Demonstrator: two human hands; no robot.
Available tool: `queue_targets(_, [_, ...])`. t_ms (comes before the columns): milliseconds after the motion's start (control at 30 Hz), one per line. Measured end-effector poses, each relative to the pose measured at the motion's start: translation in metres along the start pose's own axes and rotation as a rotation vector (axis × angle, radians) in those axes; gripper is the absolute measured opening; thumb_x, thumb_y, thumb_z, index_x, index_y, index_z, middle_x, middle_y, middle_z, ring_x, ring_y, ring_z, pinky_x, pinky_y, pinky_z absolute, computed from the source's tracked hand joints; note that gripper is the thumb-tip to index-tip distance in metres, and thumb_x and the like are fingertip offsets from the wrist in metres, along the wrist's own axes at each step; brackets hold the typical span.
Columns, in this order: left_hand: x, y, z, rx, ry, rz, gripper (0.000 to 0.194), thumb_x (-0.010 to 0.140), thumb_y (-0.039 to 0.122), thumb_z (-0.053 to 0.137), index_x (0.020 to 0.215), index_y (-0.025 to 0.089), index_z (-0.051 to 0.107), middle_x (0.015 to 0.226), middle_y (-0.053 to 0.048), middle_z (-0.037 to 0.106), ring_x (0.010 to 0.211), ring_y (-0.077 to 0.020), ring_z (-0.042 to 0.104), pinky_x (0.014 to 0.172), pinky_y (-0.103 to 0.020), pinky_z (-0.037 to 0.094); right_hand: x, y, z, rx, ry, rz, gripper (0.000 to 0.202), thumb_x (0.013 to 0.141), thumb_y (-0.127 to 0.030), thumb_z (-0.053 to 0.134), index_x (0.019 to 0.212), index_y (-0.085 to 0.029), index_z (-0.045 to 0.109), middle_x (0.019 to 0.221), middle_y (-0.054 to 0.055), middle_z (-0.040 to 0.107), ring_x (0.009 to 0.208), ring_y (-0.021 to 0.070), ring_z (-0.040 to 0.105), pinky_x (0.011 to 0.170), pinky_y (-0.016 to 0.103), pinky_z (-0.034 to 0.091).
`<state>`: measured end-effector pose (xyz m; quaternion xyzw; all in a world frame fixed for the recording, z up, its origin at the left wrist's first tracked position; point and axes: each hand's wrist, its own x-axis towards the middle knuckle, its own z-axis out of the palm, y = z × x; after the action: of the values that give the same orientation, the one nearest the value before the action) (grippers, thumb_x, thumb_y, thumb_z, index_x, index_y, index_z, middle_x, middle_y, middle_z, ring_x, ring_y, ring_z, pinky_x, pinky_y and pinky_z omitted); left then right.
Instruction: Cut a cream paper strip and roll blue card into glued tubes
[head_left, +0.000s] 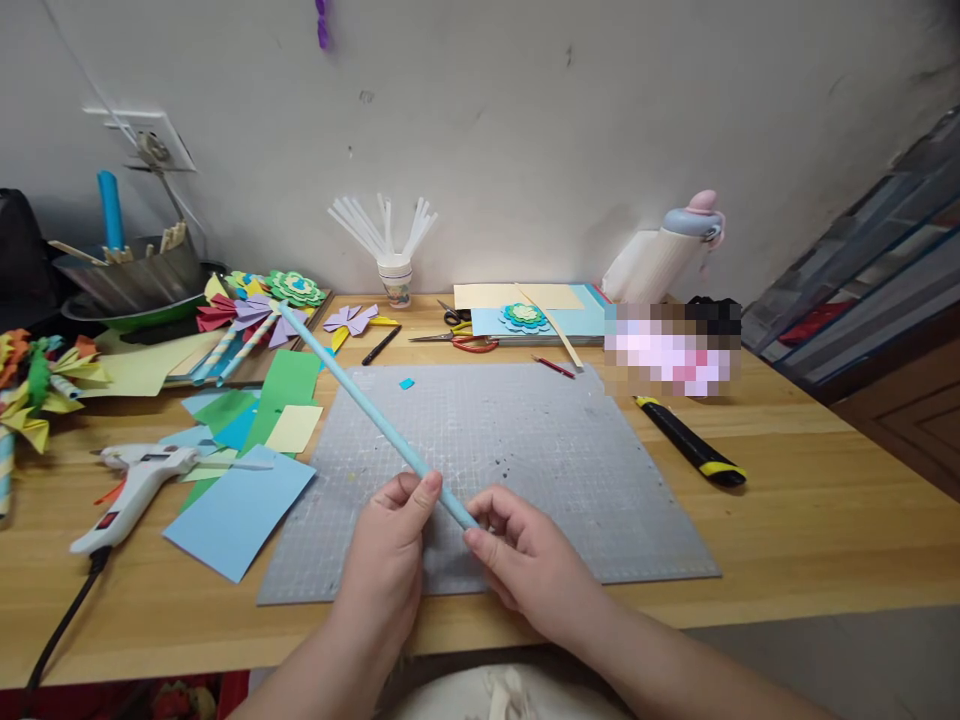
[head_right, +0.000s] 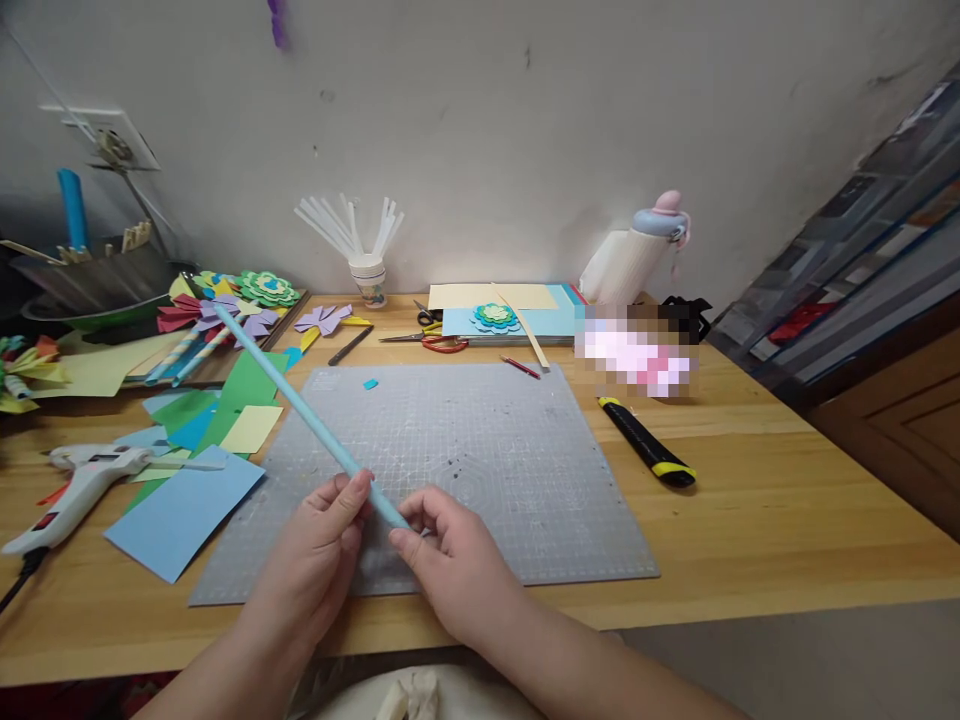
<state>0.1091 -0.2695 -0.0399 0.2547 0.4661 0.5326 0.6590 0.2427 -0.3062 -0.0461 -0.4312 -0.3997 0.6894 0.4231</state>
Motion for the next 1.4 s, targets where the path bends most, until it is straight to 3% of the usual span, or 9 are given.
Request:
queue_targets(200, [0.000, 0.008, 0.000, 0.012, -0.102, -0.092, 0.041, 0.056, 0.043, 0.084, 0.085, 0.017, 0.071, 0.081, -0.003, 0.067, 0.072, -0.0129, 0.055, 0.063, -0.022, 0.044, -0.004, -0.009, -0.006, 0.306, -0.148, 0.151, 0.026, 0.084, -0.043, 0.062, 0.085, -0.019, 0.051, 0.066, -0.006, 0.054, 0.033, -0.0003, 0.031, 0.029, 0.013, 0.017])
queue_targets(333, [0.001, 0.009, -0.002, 0.022, -0.100, -0.155, 0.041, 0.052, 0.042, 0.086, 0.079, 0.014, 0.074, 0.073, -0.005, 0.067, 0.074, -0.0142, 0.058, 0.067, -0.023, 0.044, -0.004, -0.008, -0.008, 0.384, -0.209, 0.254, 0.025, 0.087, -0.042, 0.058, 0.091, -0.018, 0.054, 0.067, -0.005, 0.054, 0.033, -0.0002, 0.029, 0.029, 0.014, 0.016])
queue_targets(533, [0.005, 0.003, -0.004, 0.012, -0.073, -0.139, 0.033, 0.056, 0.039, 0.085, 0.077, 0.016, 0.074, 0.076, -0.003, 0.068, 0.080, -0.0121, 0.059, 0.077, -0.020, 0.043, -0.004, 0.001, -0.009, -0.097, 0.042, -0.046, 0.021, 0.082, -0.037, 0.066, 0.090, -0.019, 0.058, 0.073, -0.003, 0.054, 0.052, 0.0043, 0.045, 0.041, 0.014, 0.032])
queue_targets(600, [0.006, 0.002, -0.005, 0.008, -0.086, -0.146, 0.032, 0.058, 0.039, 0.085, 0.077, 0.016, 0.074, 0.078, -0.003, 0.069, 0.081, -0.0123, 0.059, 0.077, -0.020, 0.043, -0.006, 0.002, -0.010, -0.137, 0.055, -0.063, 0.020, 0.084, -0.037, 0.064, 0.087, -0.018, 0.059, 0.067, -0.005, 0.051, 0.052, 0.0040, 0.043, 0.042, 0.014, 0.031])
queue_targets(800, [0.003, 0.000, -0.004, -0.027, -0.131, -0.173, 0.032, 0.059, 0.040, 0.084, 0.076, 0.017, 0.072, 0.076, -0.003, 0.067, 0.080, -0.0130, 0.059, 0.074, -0.021, 0.046, -0.009, 0.000, -0.013, 0.306, -0.108, 0.210, 0.028, 0.083, -0.041, 0.065, 0.083, -0.021, 0.046, 0.060, -0.009, 0.051, 0.031, -0.0005, 0.021, 0.029, 0.013, 0.010])
queue_targets(1033, [-0.004, 0.004, 0.000, -0.051, -0.216, -0.244, 0.037, 0.062, 0.045, 0.081, 0.081, 0.015, 0.069, 0.079, -0.004, 0.066, 0.062, -0.0102, 0.054, 0.058, -0.022, 0.044, -0.006, -0.003, -0.023, 0.731, -0.388, 0.485, 0.025, 0.084, -0.032, 0.066, 0.098, -0.016, 0.053, 0.063, -0.009, 0.048, 0.034, -0.0033, 0.022, 0.030, 0.008, 0.012])
queue_targets(1100, [-0.004, 0.005, 0.000, -0.035, -0.190, -0.227, 0.037, 0.060, 0.044, 0.082, 0.080, 0.015, 0.070, 0.079, -0.004, 0.066, 0.065, -0.0110, 0.055, 0.062, -0.023, 0.044, -0.007, -0.003, -0.021, 0.646, -0.352, 0.431, 0.026, 0.086, -0.036, 0.063, 0.099, -0.017, 0.053, 0.065, -0.008, 0.051, 0.033, -0.0023, 0.027, 0.029, 0.008, 0.018])
queue_targets(1267, [0.002, 0.006, -0.005, -0.023, -0.077, -0.122, 0.031, 0.061, 0.040, 0.082, 0.070, 0.015, 0.068, 0.072, -0.003, 0.065, 0.077, -0.0125, 0.057, 0.073, -0.021, 0.044, -0.010, -0.002, -0.011, 0.096, -0.040, 0.105, 0.037, 0.079, -0.043, 0.069, 0.101, -0.020, 0.051, 0.068, -0.008, 0.055, 0.032, -0.0001, 0.037, 0.028, 0.011, 0.028])
queue_targets(1400, [0.007, 0.007, -0.006, -0.024, -0.031, -0.088, 0.033, 0.064, 0.042, 0.080, 0.080, 0.014, 0.070, 0.085, -0.005, 0.068, 0.076, -0.0107, 0.057, 0.068, -0.018, 0.046, -0.011, -0.004, -0.014, 0.101, 0.007, 0.137, 0.034, 0.080, -0.044, 0.066, 0.098, -0.018, 0.053, 0.068, -0.005, 0.058, 0.031, -0.0002, 0.036, 0.026, 0.010, 0.025])
